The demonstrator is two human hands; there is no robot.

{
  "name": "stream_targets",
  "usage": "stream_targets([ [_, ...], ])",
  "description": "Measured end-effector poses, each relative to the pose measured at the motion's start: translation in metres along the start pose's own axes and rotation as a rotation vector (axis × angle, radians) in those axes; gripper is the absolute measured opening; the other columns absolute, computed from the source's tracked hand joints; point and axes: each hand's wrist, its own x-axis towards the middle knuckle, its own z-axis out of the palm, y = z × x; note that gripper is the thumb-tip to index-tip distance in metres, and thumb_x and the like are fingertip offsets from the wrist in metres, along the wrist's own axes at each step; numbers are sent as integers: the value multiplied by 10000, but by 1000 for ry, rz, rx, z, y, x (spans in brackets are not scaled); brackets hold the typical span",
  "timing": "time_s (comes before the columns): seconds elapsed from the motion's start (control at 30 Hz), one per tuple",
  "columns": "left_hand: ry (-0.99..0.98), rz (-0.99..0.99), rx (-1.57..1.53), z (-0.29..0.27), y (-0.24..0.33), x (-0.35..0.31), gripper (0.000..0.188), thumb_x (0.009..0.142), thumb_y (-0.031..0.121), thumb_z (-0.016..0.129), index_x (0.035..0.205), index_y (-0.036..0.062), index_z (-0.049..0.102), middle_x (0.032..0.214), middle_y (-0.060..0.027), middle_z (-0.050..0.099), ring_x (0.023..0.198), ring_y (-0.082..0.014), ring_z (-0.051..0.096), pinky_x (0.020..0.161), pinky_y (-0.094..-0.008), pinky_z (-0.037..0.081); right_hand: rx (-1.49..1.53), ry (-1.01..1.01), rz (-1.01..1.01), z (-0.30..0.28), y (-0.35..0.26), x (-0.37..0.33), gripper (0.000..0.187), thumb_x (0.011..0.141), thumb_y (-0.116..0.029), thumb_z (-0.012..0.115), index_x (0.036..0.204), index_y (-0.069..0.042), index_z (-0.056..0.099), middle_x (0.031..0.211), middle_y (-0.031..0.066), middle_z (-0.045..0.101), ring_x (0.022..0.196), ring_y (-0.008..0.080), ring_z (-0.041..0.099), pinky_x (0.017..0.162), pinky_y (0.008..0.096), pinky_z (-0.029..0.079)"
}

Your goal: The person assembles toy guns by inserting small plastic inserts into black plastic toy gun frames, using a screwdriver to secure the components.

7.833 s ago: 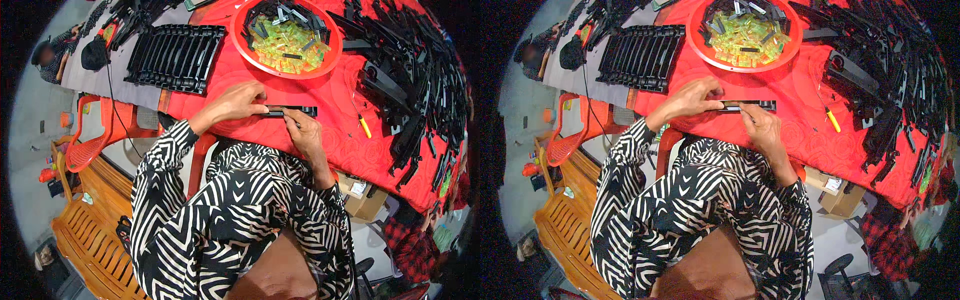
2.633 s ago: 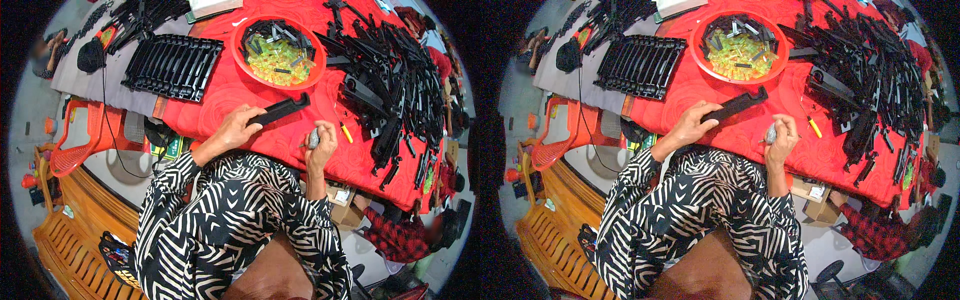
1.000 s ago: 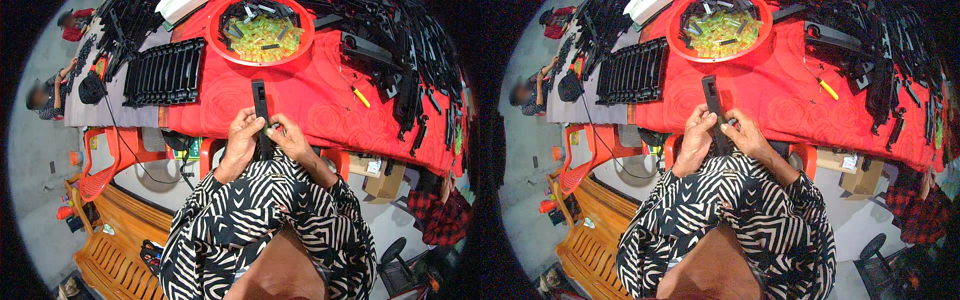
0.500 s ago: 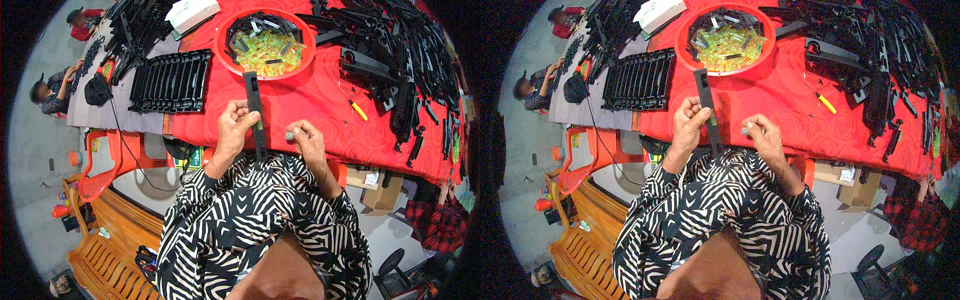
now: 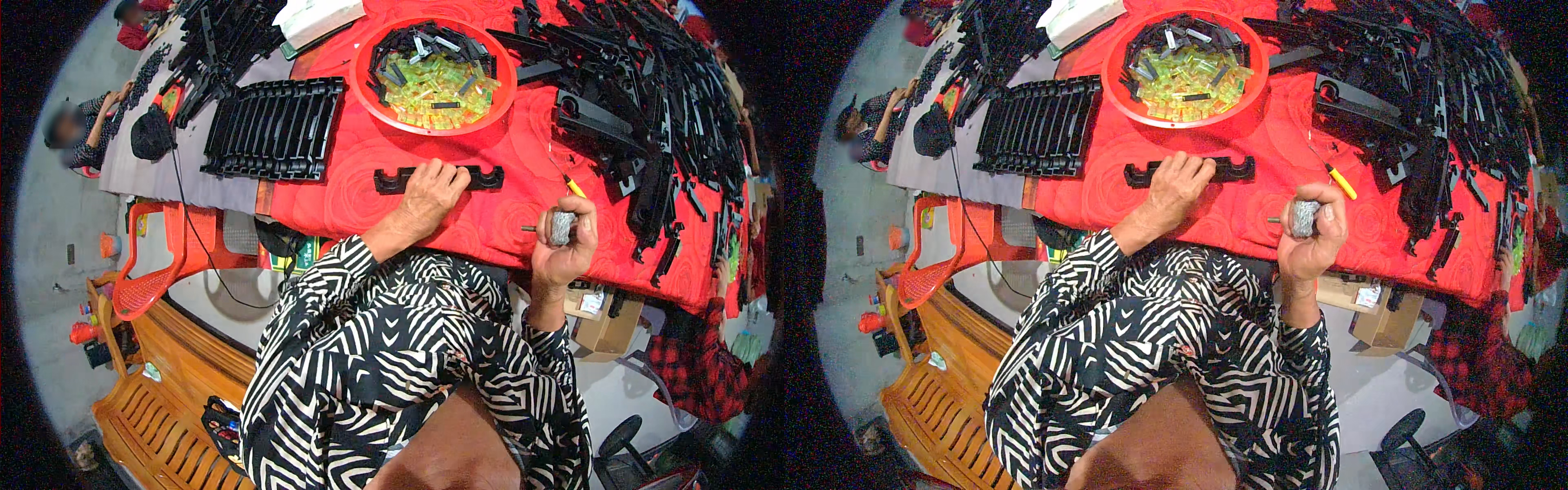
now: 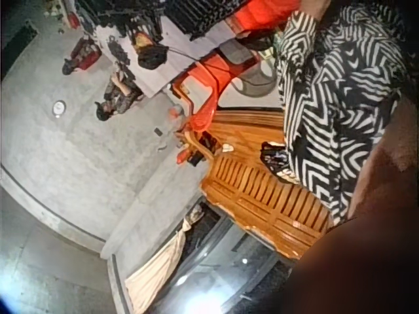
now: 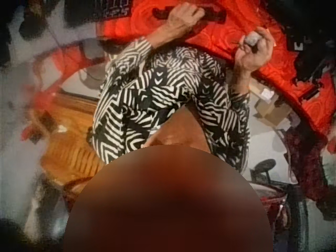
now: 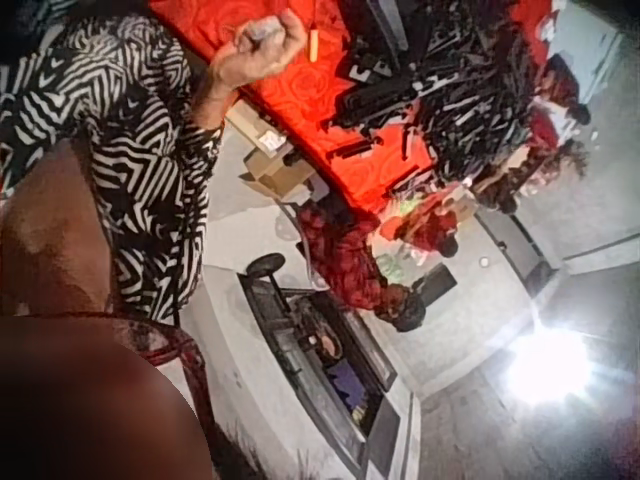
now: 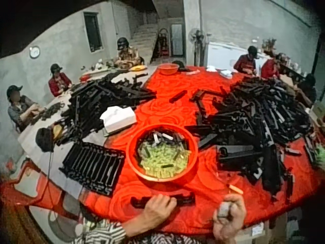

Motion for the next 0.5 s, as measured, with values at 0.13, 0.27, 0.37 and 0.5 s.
stream_targets([
  [0.13, -1, -82, -233, -9, 7, -7, 366, 752, 143, 626, 1075, 7, 519, 935, -125, 551, 815, -257, 529, 728, -363, 440, -15, 61, 73, 8, 11, 6, 354, 855, -269, 420, 946, 61, 509, 608, 59, 455, 413, 99, 372, 372, 247, 293],
  [0.27, 305, -89, -285, -22, 5, -23, 371, 689, 100, 681, 1014, -14, 543, 961, -141, 553, 850, -299, 527, 737, -374, 424, 51, -20, 135, 21, 28, 20, 346, 815, -210, 408, 990, 74, 501, 568, 47, 430, 395, 99, 348, 364, 247, 284],
  [0.37, 237, -162, -266, -34, -5, -28, 343, 656, 110, 705, 956, 26, 562, 977, -114, 549, 877, -291, 521, 751, -397, 403, 77, -36, 205, 26, 42, 27, 353, 762, -142, 365, 1002, 78, 499, 546, 44, 417, 393, 101, 323, 371, 250, 284],
  [0.5, 127, -133, -282, -32, -17, -28, 317, 659, 140, 700, 942, 73, 574, 979, -92, 533, 907, -276, 503, 774, -398, 381, 24, -28, 223, 40, 56, 32, 323, 770, -139, 380, 981, 75, 495, 524, 29, 375, 385, 92, 279, 365, 247, 249],
])
